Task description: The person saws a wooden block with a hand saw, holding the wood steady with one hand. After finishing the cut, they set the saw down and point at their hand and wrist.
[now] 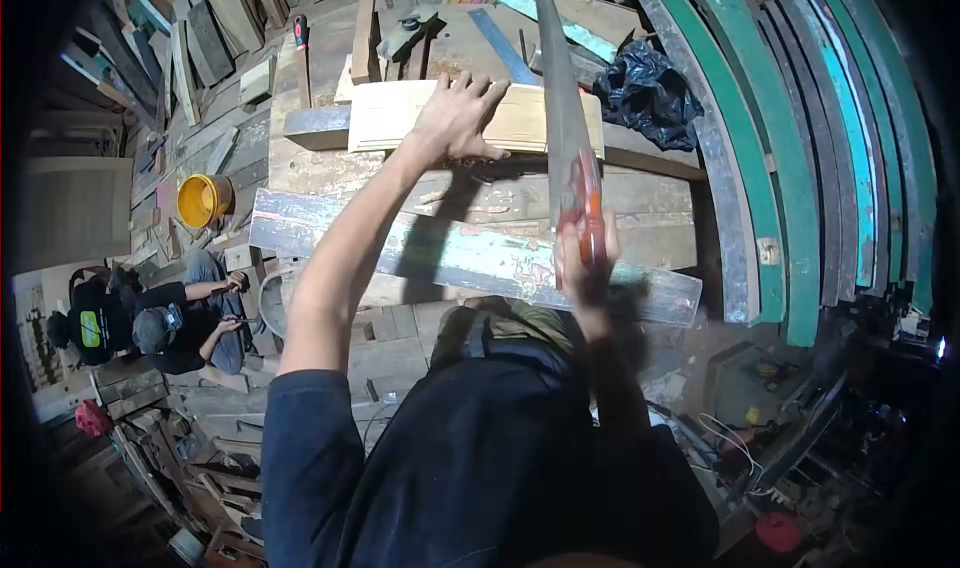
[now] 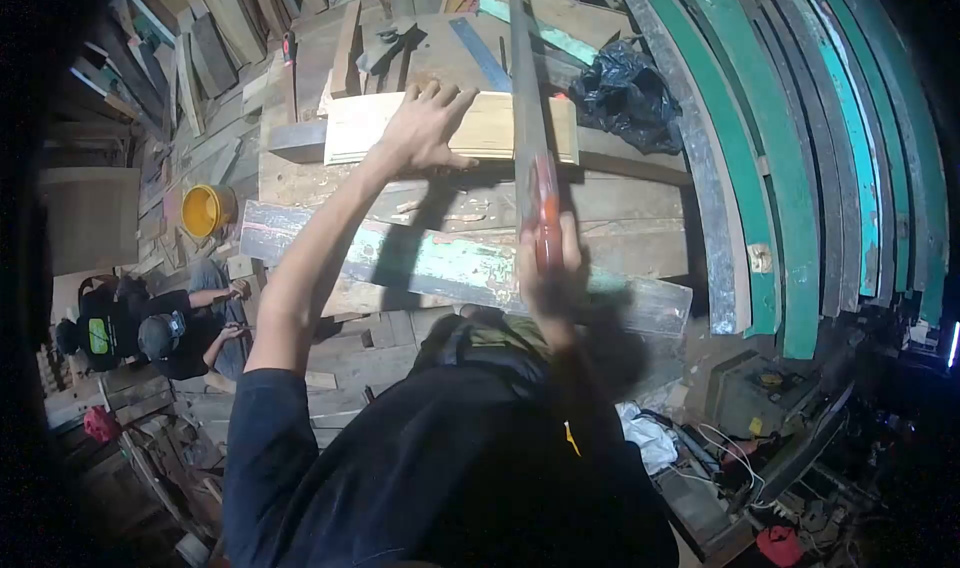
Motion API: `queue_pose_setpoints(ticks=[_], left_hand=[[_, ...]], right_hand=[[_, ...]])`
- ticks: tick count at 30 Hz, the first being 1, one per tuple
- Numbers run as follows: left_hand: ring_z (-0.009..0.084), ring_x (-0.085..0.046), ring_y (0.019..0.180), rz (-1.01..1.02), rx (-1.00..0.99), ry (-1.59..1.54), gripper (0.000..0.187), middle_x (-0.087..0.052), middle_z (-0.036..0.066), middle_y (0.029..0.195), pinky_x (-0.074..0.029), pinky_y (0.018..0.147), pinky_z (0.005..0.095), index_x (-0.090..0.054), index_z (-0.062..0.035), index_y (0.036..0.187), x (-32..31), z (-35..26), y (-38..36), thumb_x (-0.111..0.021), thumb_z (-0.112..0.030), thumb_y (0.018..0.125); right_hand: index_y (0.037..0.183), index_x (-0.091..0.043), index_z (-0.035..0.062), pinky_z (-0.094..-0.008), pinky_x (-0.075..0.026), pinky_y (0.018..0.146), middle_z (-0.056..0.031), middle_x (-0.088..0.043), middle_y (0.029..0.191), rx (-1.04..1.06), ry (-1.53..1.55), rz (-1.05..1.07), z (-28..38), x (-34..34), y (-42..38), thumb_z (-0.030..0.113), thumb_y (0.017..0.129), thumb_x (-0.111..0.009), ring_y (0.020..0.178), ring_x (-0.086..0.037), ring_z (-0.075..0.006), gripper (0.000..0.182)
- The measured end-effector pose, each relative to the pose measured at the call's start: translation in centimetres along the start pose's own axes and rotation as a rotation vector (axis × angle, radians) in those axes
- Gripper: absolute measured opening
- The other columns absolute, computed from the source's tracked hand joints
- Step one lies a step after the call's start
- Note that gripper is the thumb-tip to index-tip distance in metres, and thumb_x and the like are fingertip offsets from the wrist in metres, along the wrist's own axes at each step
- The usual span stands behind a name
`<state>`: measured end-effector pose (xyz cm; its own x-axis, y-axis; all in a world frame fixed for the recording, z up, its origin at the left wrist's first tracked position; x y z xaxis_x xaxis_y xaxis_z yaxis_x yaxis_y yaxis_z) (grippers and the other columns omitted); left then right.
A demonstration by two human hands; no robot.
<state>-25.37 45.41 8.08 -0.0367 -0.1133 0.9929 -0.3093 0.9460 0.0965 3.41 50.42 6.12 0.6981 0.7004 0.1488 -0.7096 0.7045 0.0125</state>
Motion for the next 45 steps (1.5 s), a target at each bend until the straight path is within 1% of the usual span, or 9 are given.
queue_pose_setpoints(ticks=[5,8,13,19,20,27,30,36,45], left_hand=[[0.0422,-0.051,0.127,-0.023,0.004,-0.032,0.114,-0.056,0.022,0.131,-0.038,0.109,0.0585,-0.041,-0.0031,0.151,-0.2,0.1,-0.3,-0.077,-0.071,0.066],[0.0432,-0.051,0.127,-0.030,0.000,-0.034,0.114,-0.056,0.022,0.135,-0.040,0.107,0.0561,-0.041,-0.0030,0.152,0.2,-0.3,-0.4,-0.078,-0.068,0.066],[0.0399,-0.051,0.132,0.041,0.016,0.029,0.121,-0.058,0.021,0.135,-0.041,0.105,0.0599,-0.038,-0.0071,0.155,-0.3,-0.1,-0.1,-0.079,-0.074,0.064],[0.0443,-0.048,0.130,-0.082,-0.026,0.049,0.119,-0.055,0.020,0.133,-0.036,0.111,0.0605,-0.040,-0.0047,0.153,-0.7,0.2,0.0,-0.076,-0.076,0.064],[0.0440,-0.046,0.139,0.066,0.046,0.008,0.122,-0.052,0.024,0.146,-0.035,0.113,0.0632,-0.035,-0.0068,0.157,-0.3,0.1,0.1,-0.077,-0.077,0.066],[0.0445,-0.047,0.135,0.119,0.046,0.008,0.117,-0.054,0.023,0.139,-0.036,0.112,0.0578,-0.035,-0.0039,0.156,-0.1,0.0,0.2,-0.077,-0.070,0.068],[0.0434,-0.050,0.133,0.041,0.018,0.019,0.117,-0.055,0.022,0.136,-0.036,0.112,0.0592,-0.038,-0.0052,0.154,-0.3,0.0,-0.1,-0.074,-0.076,0.068],[0.0420,-0.051,0.130,-0.013,0.035,-0.029,0.113,-0.055,0.021,0.135,-0.039,0.108,0.0586,-0.040,-0.0051,0.153,-0.1,0.0,-0.2,-0.079,-0.067,0.067],[0.0417,-0.052,0.129,-0.009,0.009,0.009,0.117,-0.057,0.022,0.132,-0.040,0.106,0.0577,-0.040,-0.0045,0.152,-0.7,0.2,0.1,-0.078,-0.073,0.065]], right_hand=[[0.110,-0.053,0.0055,-0.0262,-0.038,0.046,-0.0006,-0.052,0.073,0.048,-0.295,-0.032,-1.4,2.1,-8.2,0.004,0.101,-0.055,0.050,-0.045,-0.0075,0.010],[0.109,-0.053,0.0058,-0.0257,-0.037,0.046,-0.0004,-0.051,0.073,0.199,-0.550,0.022,-0.6,1.8,-5.3,0.004,0.100,-0.055,0.050,-0.046,-0.0073,0.009],[0.107,-0.053,0.0064,-0.0249,-0.037,0.045,-0.0001,-0.051,0.072,0.081,-0.156,-0.003,0.9,0.0,3.1,0.003,0.099,-0.056,0.050,-0.046,-0.0069,0.009],[0.105,-0.053,0.0071,-0.0239,-0.037,0.045,0.0002,-0.050,0.072,-0.019,-0.206,-0.122,-1.4,2.5,-8.3,0.002,0.098,-0.057,0.051,-0.046,-0.0064,0.009],[0.104,-0.053,0.0072,-0.0238,-0.037,0.045,0.0003,-0.050,0.072,0.010,-0.300,-0.100,-1.0,2.6,-9.3,0.002,0.098,-0.057,0.051,-0.046,-0.0063,0.009],[0.102,-0.052,0.0080,-0.0226,-0.036,0.045,0.0007,-0.049,0.071,0.459,-0.544,-0.110,4.5,-1.2,2.6,0.000,0.097,-0.058,0.051,-0.046,-0.0057,0.010],[0.107,-0.055,0.0069,-0.0256,-0.038,0.048,-0.0005,-0.052,0.073,0.051,-0.125,-0.042,1.9,-0.2,3.1,0.002,0.096,-0.058,0.054,-0.048,-0.0089,0.012],[0.106,-0.057,0.0056,-0.0353,-0.046,0.055,-0.0061,-0.061,0.080,0.031,-0.365,-0.123,-0.9,2.7,-9.0,0.007,0.094,-0.061,0.065,-0.059,-0.0198,0.013],[0.103,-0.060,0.0032,-0.0435,-0.055,0.064,-0.0129,-0.070,0.086,-0.152,-0.127,-0.086,1.5,-0.6,3.5,0.017,0.090,-0.067,0.075,-0.069,-0.0320,0.020]])
Point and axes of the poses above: each hand's wrist, its own y-axis towards the middle knuckle, its own x-axis out of the back of the hand, z = x × y, the point moved 7 cm from there along y, towards the middle knuckle
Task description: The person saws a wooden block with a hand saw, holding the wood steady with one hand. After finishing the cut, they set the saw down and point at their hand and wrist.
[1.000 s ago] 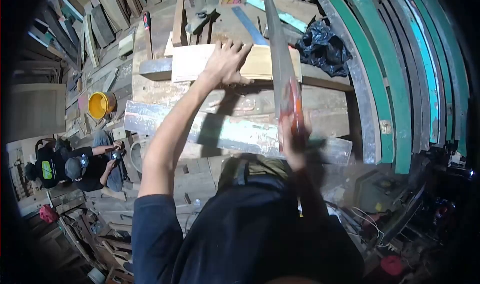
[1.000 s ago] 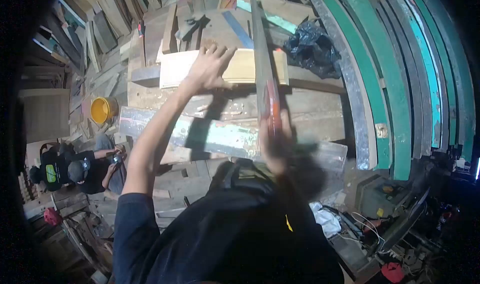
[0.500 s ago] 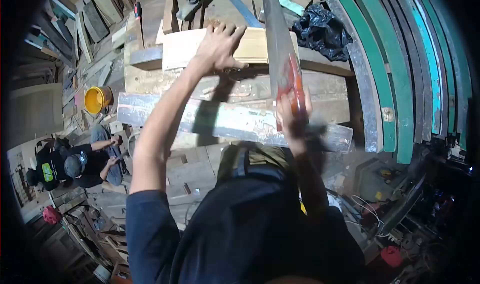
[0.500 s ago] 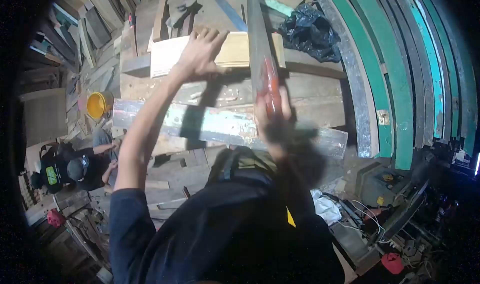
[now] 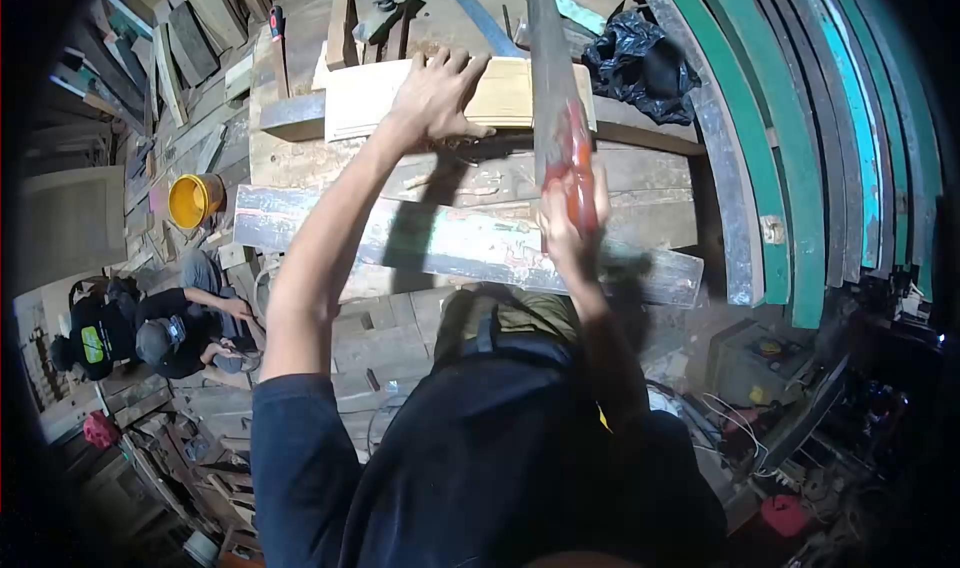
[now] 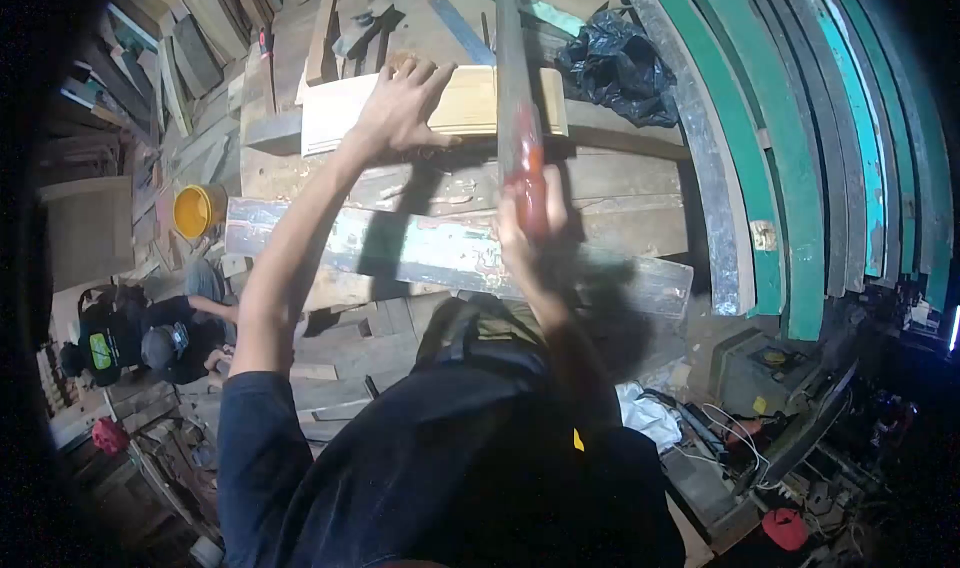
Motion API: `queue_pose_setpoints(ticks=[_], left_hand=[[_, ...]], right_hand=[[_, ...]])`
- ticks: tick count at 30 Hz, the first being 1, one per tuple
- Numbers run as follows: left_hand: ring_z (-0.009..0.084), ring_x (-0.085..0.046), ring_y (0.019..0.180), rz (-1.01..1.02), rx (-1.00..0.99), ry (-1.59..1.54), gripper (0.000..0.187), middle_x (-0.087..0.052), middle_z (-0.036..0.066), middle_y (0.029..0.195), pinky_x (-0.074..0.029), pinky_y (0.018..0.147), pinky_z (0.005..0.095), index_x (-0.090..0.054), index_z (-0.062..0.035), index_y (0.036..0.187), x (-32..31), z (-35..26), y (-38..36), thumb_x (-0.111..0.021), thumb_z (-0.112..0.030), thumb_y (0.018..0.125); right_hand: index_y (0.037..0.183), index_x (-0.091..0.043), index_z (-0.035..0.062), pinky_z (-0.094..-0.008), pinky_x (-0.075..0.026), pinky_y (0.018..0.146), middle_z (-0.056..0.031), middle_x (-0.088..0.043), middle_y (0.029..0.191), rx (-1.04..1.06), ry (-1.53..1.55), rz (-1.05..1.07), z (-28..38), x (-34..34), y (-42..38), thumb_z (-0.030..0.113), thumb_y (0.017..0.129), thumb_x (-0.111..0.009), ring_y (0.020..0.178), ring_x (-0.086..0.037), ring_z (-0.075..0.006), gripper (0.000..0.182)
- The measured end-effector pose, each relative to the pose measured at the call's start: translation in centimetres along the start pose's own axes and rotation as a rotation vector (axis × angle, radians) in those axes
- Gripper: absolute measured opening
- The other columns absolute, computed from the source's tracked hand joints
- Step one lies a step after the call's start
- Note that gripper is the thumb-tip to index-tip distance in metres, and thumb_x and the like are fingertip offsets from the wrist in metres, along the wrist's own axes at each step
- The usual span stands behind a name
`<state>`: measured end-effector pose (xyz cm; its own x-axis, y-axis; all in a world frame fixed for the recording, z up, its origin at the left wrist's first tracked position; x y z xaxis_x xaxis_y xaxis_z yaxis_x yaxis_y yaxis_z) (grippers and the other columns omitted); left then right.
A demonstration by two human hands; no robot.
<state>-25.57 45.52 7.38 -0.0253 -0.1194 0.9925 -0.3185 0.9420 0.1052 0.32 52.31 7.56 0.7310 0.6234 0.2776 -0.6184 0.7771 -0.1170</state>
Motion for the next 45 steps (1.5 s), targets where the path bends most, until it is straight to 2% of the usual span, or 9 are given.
queue_pose_setpoints(ticks=[5,10,13,17,30,35,38,42,45], left_hand=[[0.0372,-0.055,0.125,-0.016,0.009,0.046,0.119,-0.058,0.021,0.131,-0.042,0.102,0.0579,-0.041,-0.0060,0.153,0.5,-0.2,0.0,-0.076,-0.078,0.065],[0.0372,-0.054,0.127,0.038,0.012,0.056,0.122,-0.058,0.020,0.132,-0.042,0.101,0.0569,-0.036,-0.0062,0.156,0.0,-0.4,-0.1,-0.075,-0.079,0.066],[0.0369,-0.054,0.127,-0.008,0.001,0.049,0.122,-0.058,0.019,0.132,-0.042,0.100,0.0571,-0.037,-0.0062,0.156,0.4,-0.4,-0.2,-0.077,-0.077,0.065],[0.0372,-0.055,0.126,0.001,0.019,0.038,0.119,-0.058,0.020,0.133,-0.043,0.099,0.0581,-0.040,-0.0071,0.154,0.4,-0.5,-0.3,-0.079,-0.074,0.064],[0.0364,-0.056,0.122,-0.049,-0.010,0.016,0.119,-0.060,0.020,0.126,-0.043,0.098,0.0568,-0.042,-0.0065,0.152,0.6,-0.5,-0.4,-0.079,-0.077,0.063],[0.0358,-0.055,0.124,0.038,0.016,0.048,0.119,-0.059,0.019,0.130,-0.044,0.098,0.0571,-0.041,-0.0062,0.152,0.4,-0.4,-0.2,-0.079,-0.075,0.063],[0.0357,-0.055,0.125,-0.013,0.004,0.065,0.119,-0.058,0.019,0.130,-0.043,0.099,0.0579,-0.040,-0.0057,0.152,0.0,-0.5,-0.1,-0.079,-0.075,0.064],[0.0428,-0.051,0.128,0.054,-0.001,-0.001,0.119,-0.056,0.022,0.131,-0.041,0.103,0.0588,-0.036,-0.0022,0.154,0.5,-0.6,-0.2,-0.074,-0.075,0.068],[0.0403,-0.053,0.126,0.017,0.019,0.006,0.117,-0.057,0.021,0.130,-0.042,0.100,0.0576,-0.039,-0.0040,0.153,0.9,-0.7,-0.2,-0.074,-0.075,0.067]], right_hand=[[0.106,-0.062,-0.0003,-0.0404,-0.056,0.072,-0.0188,-0.068,0.108,0.630,-0.359,-0.492,1.8,1.6,-9.6,0.011,0.092,-0.065,0.091,-0.068,-0.0315,0.019],[0.107,-0.064,0.0036,-0.0421,-0.055,0.071,-0.0224,-0.066,0.113,0.094,-0.254,-0.003,-5.5,2.8,-5.9,0.014,0.094,-0.066,0.095,-0.068,-0.0346,0.017],[0.102,-0.050,0.0087,-0.0295,-0.040,0.052,-0.0088,-0.055,0.086,0.180,-0.131,0.080,-0.1,0.3,-0.2,0.005,0.098,-0.058,0.063,-0.049,-0.0157,0.010],[0.103,-0.062,0.0042,-0.0425,-0.054,0.062,-0.0239,-0.066,0.106,-0.121,0.275,-0.022,-0.8,2.3,-6.5,0.006,0.090,-0.069,0.079,-0.069,-0.0360,0.015],[0.108,-0.052,0.0064,-0.0300,-0.040,0.055,-0.0065,-0.053,0.085,0.155,0.035,0.060,0.1,0.5,-0.5,0.001,0.097,-0.056,0.067,-0.049,-0.0135,0.013],[0.119,-0.062,0.0009,-0.0411,-0.053,0.084,-0.0232,-0.062,0.121,-0.116,-0.013,-0.055,-6.9,4.5,-12.0,0.013,0.094,-0.063,0.110,-0.064,-0.0298,0.028],[0.114,-0.062,0.0020,-0.0416,-0.054,0.080,-0.0223,-0.066,0.112,0.118,-0.563,-0.098,-4.9,3.5,-9.3,0.016,0.093,-0.063,0.102,-0.067,-0.0313,0.025],[0.126,-0.052,0.0085,-0.0323,-0.041,0.050,-0.0058,-0.055,0.074,0.116,-0.066,0.112,-2.2,1.1,-0.6,0.010,0.098,-0.057,0.055,-0.049,-0.0177,0.028],[0.112,-0.056,0.0083,-0.0380,-0.046,0.055,-0.0091,-0.059,0.074,0.022,-0.079,0.043,-0.6,1.6,-2.4,0.015,0.096,-0.059,0.061,-0.058,-0.0252,0.018]])
Point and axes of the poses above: each hand's wrist, its own y-axis towards the middle knuckle, its own x-axis out of the back of the hand, z = x × y, the point moved 7 cm from there along y, towards the middle knuckle
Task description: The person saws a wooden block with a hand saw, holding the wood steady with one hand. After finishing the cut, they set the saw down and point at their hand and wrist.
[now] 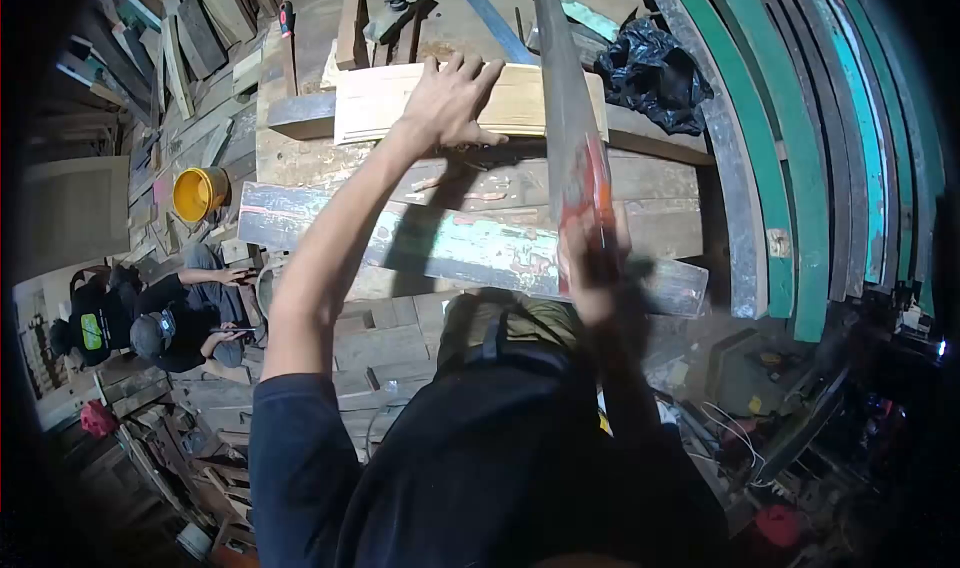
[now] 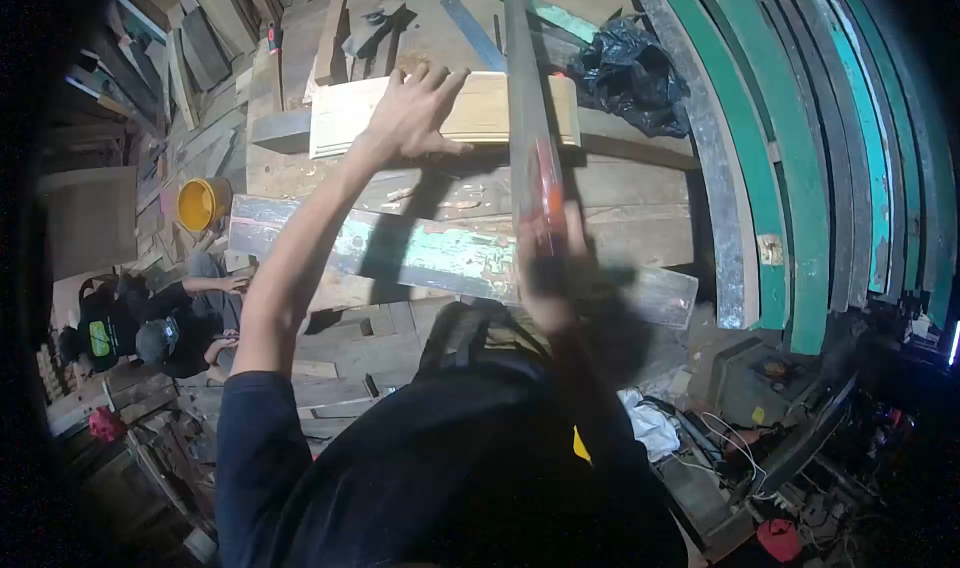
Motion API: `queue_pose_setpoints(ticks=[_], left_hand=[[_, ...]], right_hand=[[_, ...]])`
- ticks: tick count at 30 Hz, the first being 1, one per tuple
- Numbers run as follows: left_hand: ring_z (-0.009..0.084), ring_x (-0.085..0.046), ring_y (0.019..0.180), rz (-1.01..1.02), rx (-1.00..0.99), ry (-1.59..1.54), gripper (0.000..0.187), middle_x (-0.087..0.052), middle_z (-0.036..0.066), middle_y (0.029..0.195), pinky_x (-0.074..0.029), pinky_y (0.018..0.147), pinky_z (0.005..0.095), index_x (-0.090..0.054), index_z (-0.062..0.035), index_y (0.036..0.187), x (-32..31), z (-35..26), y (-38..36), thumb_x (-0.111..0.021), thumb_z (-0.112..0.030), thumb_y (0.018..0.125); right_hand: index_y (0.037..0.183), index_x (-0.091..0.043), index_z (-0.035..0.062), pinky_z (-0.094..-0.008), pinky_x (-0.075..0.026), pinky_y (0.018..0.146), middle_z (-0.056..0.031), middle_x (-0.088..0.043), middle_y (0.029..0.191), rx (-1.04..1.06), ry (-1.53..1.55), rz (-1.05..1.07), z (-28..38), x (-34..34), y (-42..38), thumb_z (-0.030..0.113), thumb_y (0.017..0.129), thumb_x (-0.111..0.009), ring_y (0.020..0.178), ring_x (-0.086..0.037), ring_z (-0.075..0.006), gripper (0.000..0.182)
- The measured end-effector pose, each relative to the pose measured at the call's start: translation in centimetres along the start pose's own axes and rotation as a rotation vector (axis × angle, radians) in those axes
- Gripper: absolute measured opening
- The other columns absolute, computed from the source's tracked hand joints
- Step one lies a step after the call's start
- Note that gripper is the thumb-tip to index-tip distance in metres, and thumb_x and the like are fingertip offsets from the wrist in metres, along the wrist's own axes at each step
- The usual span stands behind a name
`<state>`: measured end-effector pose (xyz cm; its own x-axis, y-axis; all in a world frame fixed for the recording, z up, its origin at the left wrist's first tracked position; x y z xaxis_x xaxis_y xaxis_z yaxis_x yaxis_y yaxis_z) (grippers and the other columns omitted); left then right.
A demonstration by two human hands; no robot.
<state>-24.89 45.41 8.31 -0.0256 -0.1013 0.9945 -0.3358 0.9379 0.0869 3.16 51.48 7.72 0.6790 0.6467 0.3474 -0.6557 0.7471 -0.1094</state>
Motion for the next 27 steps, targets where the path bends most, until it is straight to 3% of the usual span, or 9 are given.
queue_pose_setpoints(ticks=[5,8,11,15,20,22,24,26,27], left_hand=[[0.0382,-0.055,0.121,-0.086,-0.024,0.012,0.112,-0.058,0.020,0.125,-0.044,0.097,0.0568,-0.041,-0.0030,0.149,-0.3,0.0,-0.3,-0.077,-0.071,0.068],[0.0380,-0.055,0.120,-0.060,-0.020,0.025,0.112,-0.058,0.019,0.124,-0.044,0.097,0.0565,-0.040,-0.0025,0.149,-0.5,0.0,0.0,-0.076,-0.071,0.068],[0.0379,-0.054,0.121,-0.038,-0.041,0.037,0.116,-0.057,0.019,0.124,-0.044,0.097,0.0568,-0.039,-0.0017,0.151,-0.5,0.1,0.0,-0.072,-0.077,0.068],[0.0373,-0.054,0.123,-0.029,-0.011,0.021,0.118,-0.057,0.019,0.126,-0.043,0.098,0.0580,-0.039,-0.0016,0.151,-0.4,0.1,0.0,-0.072,-0.078,0.068],[0.0370,-0.053,0.126,0.014,0.016,0.012,0.118,-0.057,0.020,0.129,-0.043,0.098,0.0574,-0.039,-0.0034,0.152,-0.3,-0.2,-0.1,-0.077,-0.075,0.067],[0.0388,-0.054,0.123,-0.021,-0.011,0.002,0.118,-0.056,0.021,0.128,-0.042,0.100,0.0584,-0.037,-0.0018,0.152,-0.4,0.0,0.0,-0.075,-0.075,0.067],[0.0394,-0.054,0.123,-0.056,-0.029,0.016,0.118,-0.056,0.021,0.128,-0.042,0.099,0.0587,-0.037,-0.0023,0.152,-0.4,0.2,0.1,-0.074,-0.076,0.068],[0.0398,-0.054,0.124,-0.057,-0.034,0.015,0.118,-0.056,0.021,0.128,-0.043,0.097,0.0596,-0.037,-0.0039,0.153,-0.5,0.1,-0.2,-0.073,-0.077,0.067],[0.0396,-0.054,0.124,-0.033,-0.024,0.012,0.119,-0.056,0.021,0.128,-0.043,0.097,0.0593,-0.037,-0.0042,0.153,-0.6,-0.1,-0.2,-0.073,-0.077,0.067]], right_hand=[[0.115,-0.055,0.0064,-0.0341,-0.044,0.052,-0.0060,-0.058,0.075,0.096,-0.235,-0.059,-3.9,2.3,-10.6,0.013,0.099,-0.059,0.059,-0.055,-0.0188,0.018],[0.117,-0.055,0.0053,-0.0318,-0.043,0.050,-0.0042,-0.057,0.075,0.198,-0.286,-0.022,-3.1,1.0,-6.0,0.011,0.100,-0.058,0.057,-0.054,-0.0150,0.018],[0.119,-0.054,0.0042,-0.0295,-0.042,0.048,-0.0023,-0.056,0.076,0.135,-0.044,0.045,-1.6,-0.9,0.8,0.010,0.102,-0.058,0.056,-0.052,-0.0111,0.019],[0.118,-0.054,0.0027,-0.0312,-0.044,0.049,-0.0024,-0.057,0.077,0.017,0.071,0.024,-2.5,-0.7,-0.3,0.009,0.102,-0.056,0.056,-0.053,-0.0125,0.017],[0.110,-0.054,0.0028,-0.0310,-0.048,0.059,-0.0048,-0.061,0.083,0.159,-0.510,-0.119,-5.3,0.4,-8.2,0.005,0.102,-0.054,0.067,-0.056,-0.0139,0.008],[0.108,-0.054,0.0037,-0.0295,-0.046,0.056,-0.0042,-0.060,0.082,0.389,-0.616,-0.182,-4.0,0.4,-7.7,0.004,0.102,-0.053,0.064,-0.054,-0.0120,0.006],[0.109,-0.054,0.0054,-0.0265,-0.039,0.048,-0.0019,-0.057,0.080,0.313,-0.208,-0.088,1.4,-0.6,-0.8,0.005,0.102,-0.055,0.056,-0.049,-0.0080,0.007],[0.110,-0.056,0.0072,-0.0266,-0.039,0.052,-0.0033,-0.057,0.083,-0.073,0.137,0.030,1.6,-1.1,0.6,0.009,0.101,-0.058,0.061,-0.051,-0.0085,0.010],[0.111,-0.058,0.0081,-0.0282,-0.042,0.058,-0.0060,-0.059,0.085,-0.168,0.094,0.025,2.0,-0.5,-0.8,0.011,0.100,-0.060,0.069,-0.055,-0.0109,0.012]])
Point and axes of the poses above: each hand's wrist, its own y-axis towards the middle knuckle, its own x-axis out of the back of the hand, z = x × y, the point moved 7 cm from there along y, towards the middle knuckle
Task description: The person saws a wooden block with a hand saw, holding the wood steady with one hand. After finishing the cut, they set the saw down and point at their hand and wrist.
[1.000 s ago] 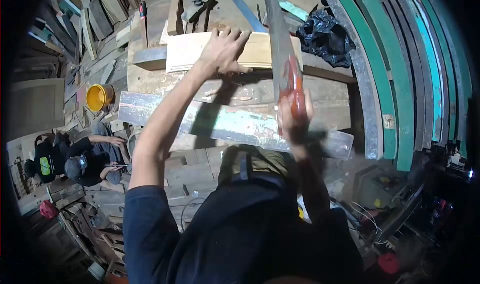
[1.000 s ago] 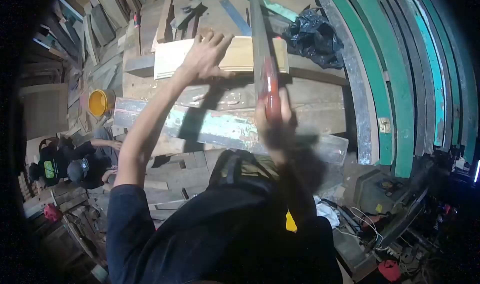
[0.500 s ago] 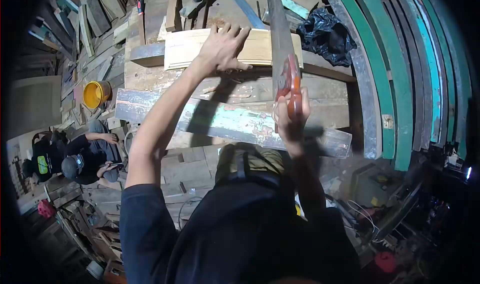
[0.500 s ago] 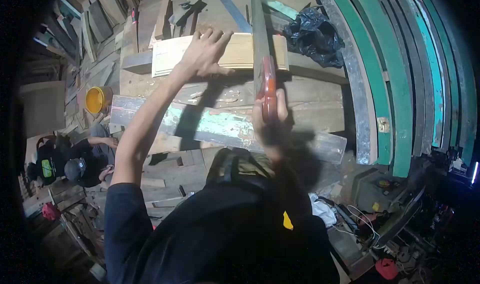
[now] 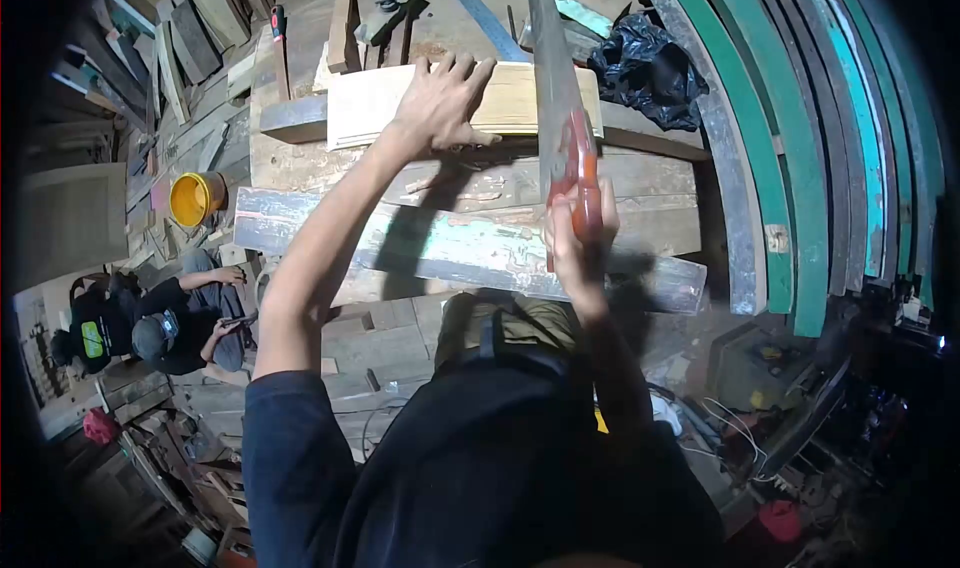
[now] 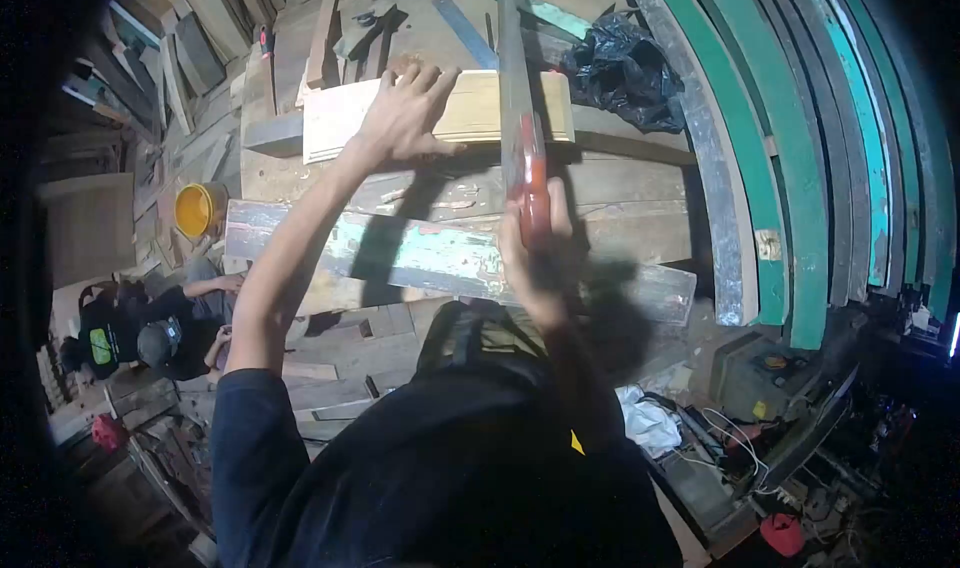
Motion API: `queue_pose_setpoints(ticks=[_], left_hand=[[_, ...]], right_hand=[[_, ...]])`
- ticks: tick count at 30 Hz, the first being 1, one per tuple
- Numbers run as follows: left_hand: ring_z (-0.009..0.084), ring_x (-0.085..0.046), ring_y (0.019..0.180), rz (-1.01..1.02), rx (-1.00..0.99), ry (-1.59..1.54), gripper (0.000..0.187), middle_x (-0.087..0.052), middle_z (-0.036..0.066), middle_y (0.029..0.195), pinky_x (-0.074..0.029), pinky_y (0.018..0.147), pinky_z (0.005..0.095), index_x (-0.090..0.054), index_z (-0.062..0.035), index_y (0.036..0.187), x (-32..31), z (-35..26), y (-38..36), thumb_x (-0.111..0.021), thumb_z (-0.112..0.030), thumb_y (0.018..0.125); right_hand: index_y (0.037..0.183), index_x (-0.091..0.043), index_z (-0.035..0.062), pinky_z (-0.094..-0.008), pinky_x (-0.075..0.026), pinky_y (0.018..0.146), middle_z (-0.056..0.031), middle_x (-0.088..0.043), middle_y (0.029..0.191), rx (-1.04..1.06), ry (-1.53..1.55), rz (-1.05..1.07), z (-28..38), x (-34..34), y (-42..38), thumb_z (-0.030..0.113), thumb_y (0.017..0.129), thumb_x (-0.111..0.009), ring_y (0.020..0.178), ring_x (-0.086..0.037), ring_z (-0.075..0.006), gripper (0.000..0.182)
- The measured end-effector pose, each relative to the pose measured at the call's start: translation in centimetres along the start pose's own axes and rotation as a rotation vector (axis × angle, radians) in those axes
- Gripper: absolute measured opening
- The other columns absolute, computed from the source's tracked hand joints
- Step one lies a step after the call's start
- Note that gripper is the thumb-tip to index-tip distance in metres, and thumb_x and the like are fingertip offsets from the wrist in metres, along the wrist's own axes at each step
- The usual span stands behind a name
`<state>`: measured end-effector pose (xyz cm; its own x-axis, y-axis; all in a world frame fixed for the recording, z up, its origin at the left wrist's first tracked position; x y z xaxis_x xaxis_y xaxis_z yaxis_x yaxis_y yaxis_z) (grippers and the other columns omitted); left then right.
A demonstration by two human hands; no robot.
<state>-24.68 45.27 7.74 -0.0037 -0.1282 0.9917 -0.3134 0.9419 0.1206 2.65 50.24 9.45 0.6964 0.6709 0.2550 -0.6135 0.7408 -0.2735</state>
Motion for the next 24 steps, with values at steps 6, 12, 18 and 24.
queue_pose_setpoints(ticks=[6,12,18,24], left_hand=[[0.0400,-0.053,0.124,-0.017,0.008,-0.006,0.117,-0.056,0.020,0.127,-0.041,0.100,0.0571,-0.039,-0.0036,0.153,0.4,0.1,0.1,-0.075,-0.075,0.067],[0.0402,-0.053,0.122,0.033,0.005,0.003,0.118,-0.056,0.021,0.128,-0.042,0.098,0.0568,-0.039,-0.0023,0.153,-0.3,0.4,0.3,-0.073,-0.076,0.068],[0.0372,-0.052,0.125,0.040,0.053,0.003,0.115,-0.056,0.020,0.131,-0.043,0.096,0.0548,-0.040,-0.0030,0.152,0.5,0.3,0.3,-0.075,-0.073,0.069],[0.0374,-0.054,0.122,0.000,0.004,0.011,0.113,-0.057,0.021,0.128,-0.043,0.096,0.0533,-0.040,-0.0016,0.151,0.1,0.2,0.3,-0.074,-0.073,0.070]], right_hand=[[0.109,-0.059,0.0064,-0.0284,-0.043,0.058,-0.0048,-0.060,0.082,0.291,-0.367,-0.158,-5.8,2.8,-8.9,0.009,0.099,-0.062,0.067,-0.055,-0.0105,0.011],[0.105,-0.059,0.0033,-0.0268,-0.041,0.050,-0.0001,-0.058,0.076,0.402,-0.275,-0.102,-0.1,-1.0,2.3,0.004,0.097,-0.063,0.056,-0.051,-0.0071,0.009],[0.107,-0.059,0.0064,-0.0298,-0.043,0.054,-0.0038,-0.059,0.080,0.265,-0.284,-0.136,-5.5,2.2,-4.4,0.006,0.096,-0.063,0.062,-0.055,-0.0141,0.012],[0.108,-0.060,0.0089,-0.0365,-0.047,0.062,-0.0091,-0.063,0.087,0.443,-0.509,-0.128,-3.9,2.1,-2.2,0.013,0.095,-0.063,0.072,-0.061,-0.0242,0.014]])
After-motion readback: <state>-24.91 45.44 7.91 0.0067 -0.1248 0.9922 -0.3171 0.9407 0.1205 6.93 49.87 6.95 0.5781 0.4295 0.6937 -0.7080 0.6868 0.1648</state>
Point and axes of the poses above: each hand's wrist, its own y-axis towards the middle knuckle, its own x-axis out of the back of the hand, z = x × y, the point moved 7 cm from there along y, towards the middle knuckle
